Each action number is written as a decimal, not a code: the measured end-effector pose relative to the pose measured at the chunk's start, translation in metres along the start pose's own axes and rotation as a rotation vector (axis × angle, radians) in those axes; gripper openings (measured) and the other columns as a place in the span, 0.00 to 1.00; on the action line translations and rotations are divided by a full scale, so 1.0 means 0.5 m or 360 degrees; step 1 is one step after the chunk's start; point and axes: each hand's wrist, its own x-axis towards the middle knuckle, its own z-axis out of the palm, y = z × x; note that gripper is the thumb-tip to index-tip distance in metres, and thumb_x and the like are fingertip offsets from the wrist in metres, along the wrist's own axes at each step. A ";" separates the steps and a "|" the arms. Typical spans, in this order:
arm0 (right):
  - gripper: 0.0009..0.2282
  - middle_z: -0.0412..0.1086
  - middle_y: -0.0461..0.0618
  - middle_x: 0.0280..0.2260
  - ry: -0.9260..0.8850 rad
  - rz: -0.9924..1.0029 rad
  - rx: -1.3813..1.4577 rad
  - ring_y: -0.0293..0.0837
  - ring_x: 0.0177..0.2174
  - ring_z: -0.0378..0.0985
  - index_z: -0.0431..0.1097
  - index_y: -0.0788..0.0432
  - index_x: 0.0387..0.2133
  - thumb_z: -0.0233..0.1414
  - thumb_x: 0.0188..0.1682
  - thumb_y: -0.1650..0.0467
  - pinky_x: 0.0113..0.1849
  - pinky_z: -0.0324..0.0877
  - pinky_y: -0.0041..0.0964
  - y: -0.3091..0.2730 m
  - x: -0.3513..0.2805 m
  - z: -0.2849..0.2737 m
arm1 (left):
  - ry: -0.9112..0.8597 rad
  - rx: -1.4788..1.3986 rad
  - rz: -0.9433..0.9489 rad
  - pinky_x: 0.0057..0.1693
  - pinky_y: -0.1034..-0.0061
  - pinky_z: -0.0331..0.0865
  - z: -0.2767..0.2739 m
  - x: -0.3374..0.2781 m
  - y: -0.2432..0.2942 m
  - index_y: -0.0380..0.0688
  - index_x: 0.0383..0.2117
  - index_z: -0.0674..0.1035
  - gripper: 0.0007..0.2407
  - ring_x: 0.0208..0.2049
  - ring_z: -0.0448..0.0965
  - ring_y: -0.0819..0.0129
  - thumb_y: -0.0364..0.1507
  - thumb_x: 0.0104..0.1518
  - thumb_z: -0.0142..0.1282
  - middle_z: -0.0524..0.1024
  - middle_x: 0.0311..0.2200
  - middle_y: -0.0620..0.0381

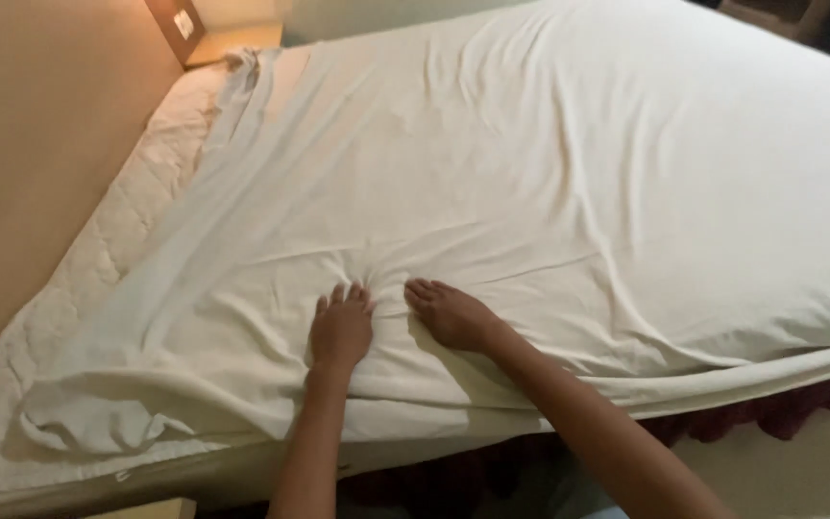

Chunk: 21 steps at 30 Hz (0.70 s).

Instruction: The person spreads a white fitted sheet over a mattress, smoothing it out and tucking the edges under the mattress. The person moves around the bed to adjust the sheet on all sides.

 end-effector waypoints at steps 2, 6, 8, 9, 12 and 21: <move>0.22 0.54 0.65 0.66 0.0030 -0.0041 -0.0032 0.56 0.66 0.54 0.57 0.71 0.62 0.39 0.58 0.68 0.64 0.49 0.47 -0.007 -0.014 0.010 | 0.0026 -0.0034 0.0000 0.68 0.54 0.53 -0.016 -0.030 -0.002 0.48 0.61 0.72 0.20 0.67 0.61 0.56 0.39 0.68 0.35 0.66 0.65 0.58; 0.23 0.54 0.65 0.67 0.0019 -0.0191 -0.0198 0.55 0.66 0.54 0.59 0.72 0.61 0.41 0.53 0.71 0.64 0.50 0.45 -0.008 -0.016 0.027 | 0.0059 -0.0231 -0.0103 0.70 0.56 0.52 -0.004 -0.085 -0.017 0.51 0.60 0.74 0.18 0.69 0.61 0.63 0.38 0.68 0.37 0.68 0.65 0.62; 0.22 0.54 0.65 0.66 0.0002 -0.0157 -0.0166 0.55 0.66 0.54 0.59 0.72 0.61 0.41 0.55 0.71 0.64 0.50 0.45 -0.015 -0.023 0.028 | 0.0046 -0.0333 -0.0116 0.71 0.56 0.52 -0.018 -0.091 -0.019 0.50 0.61 0.74 0.19 0.69 0.61 0.63 0.38 0.68 0.37 0.68 0.65 0.62; 0.22 0.54 0.66 0.66 -0.0010 -0.0132 -0.0146 0.55 0.67 0.54 0.58 0.73 0.61 0.40 0.56 0.71 0.65 0.50 0.45 -0.015 -0.020 0.026 | 0.0047 -0.0435 -0.0134 0.72 0.57 0.51 -0.025 -0.090 -0.022 0.50 0.61 0.73 0.20 0.70 0.61 0.62 0.39 0.68 0.37 0.68 0.66 0.62; 0.23 0.54 0.65 0.66 0.0065 -0.0045 0.0057 0.56 0.66 0.53 0.58 0.72 0.62 0.40 0.59 0.66 0.64 0.48 0.46 -0.024 -0.014 0.019 | 0.0078 -0.0312 -0.0118 0.70 0.56 0.50 -0.047 -0.068 -0.040 0.37 0.63 0.69 0.27 0.69 0.58 0.56 0.46 0.65 0.43 0.64 0.66 0.47; 0.32 0.51 0.69 0.65 0.0149 0.0076 0.0119 0.62 0.65 0.49 0.54 0.73 0.61 0.45 0.55 0.55 0.61 0.47 0.51 -0.074 0.146 0.079 | 0.0065 -0.0216 -0.0029 0.69 0.59 0.53 -0.027 -0.042 -0.100 0.44 0.60 0.73 0.22 0.68 0.60 0.55 0.41 0.65 0.42 0.65 0.66 0.48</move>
